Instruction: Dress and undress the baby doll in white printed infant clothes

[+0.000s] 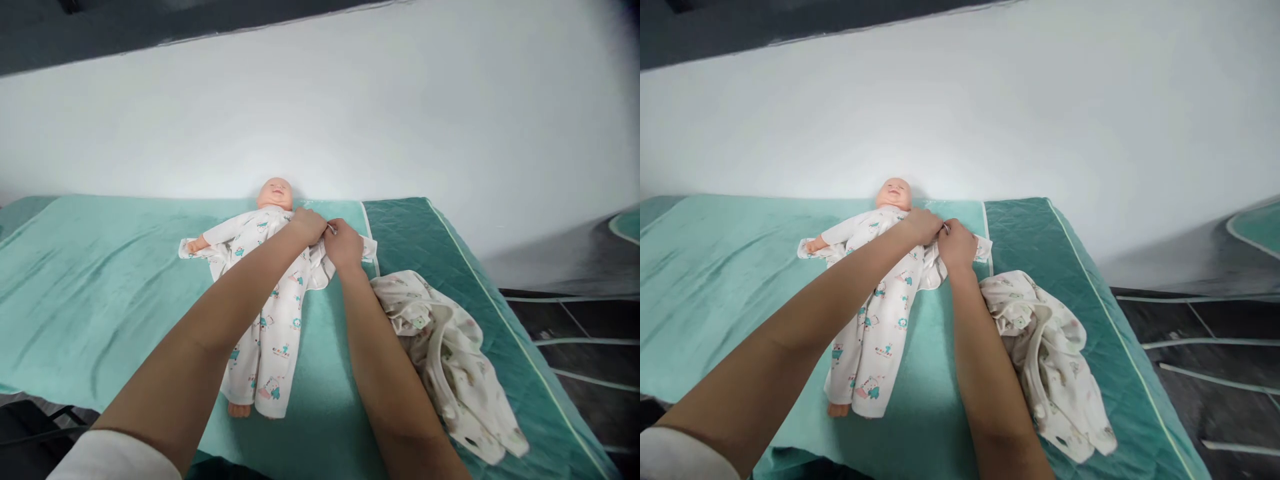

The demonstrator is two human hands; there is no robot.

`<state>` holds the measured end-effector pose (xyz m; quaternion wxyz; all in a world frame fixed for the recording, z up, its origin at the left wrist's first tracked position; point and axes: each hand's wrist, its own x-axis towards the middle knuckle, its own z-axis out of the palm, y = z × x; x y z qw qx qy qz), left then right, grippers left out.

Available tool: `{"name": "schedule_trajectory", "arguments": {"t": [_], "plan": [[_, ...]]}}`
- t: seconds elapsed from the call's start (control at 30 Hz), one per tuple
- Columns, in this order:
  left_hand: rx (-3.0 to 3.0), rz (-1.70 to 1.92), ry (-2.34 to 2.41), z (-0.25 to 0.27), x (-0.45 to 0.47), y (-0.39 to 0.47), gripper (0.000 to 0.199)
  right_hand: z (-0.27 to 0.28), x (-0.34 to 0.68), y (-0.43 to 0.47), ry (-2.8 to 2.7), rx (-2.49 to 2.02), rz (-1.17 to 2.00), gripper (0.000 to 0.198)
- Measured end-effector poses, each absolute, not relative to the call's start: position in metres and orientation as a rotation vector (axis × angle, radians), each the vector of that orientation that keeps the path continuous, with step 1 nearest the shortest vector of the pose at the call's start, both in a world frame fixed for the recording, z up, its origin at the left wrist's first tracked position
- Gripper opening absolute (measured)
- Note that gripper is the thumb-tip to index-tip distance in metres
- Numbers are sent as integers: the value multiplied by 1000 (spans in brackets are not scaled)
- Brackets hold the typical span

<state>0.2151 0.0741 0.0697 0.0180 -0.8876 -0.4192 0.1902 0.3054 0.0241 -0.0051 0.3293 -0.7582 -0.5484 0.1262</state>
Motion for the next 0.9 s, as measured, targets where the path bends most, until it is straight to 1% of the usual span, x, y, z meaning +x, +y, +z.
{"name": "schedule_trajectory", "arguments": {"t": [0.43,0.7,0.9], "plan": [[-2620,623,-1345,106,184,63,50,-9,314,19,-1234,-1853,430,36],[-2581,565,-1421,125,156,62,50,-17,320,23,-1141,-1779,500,31],[-2555,553,-1398,129,143,64,48,-22,327,26,-1122,-1704,577,28]]}}
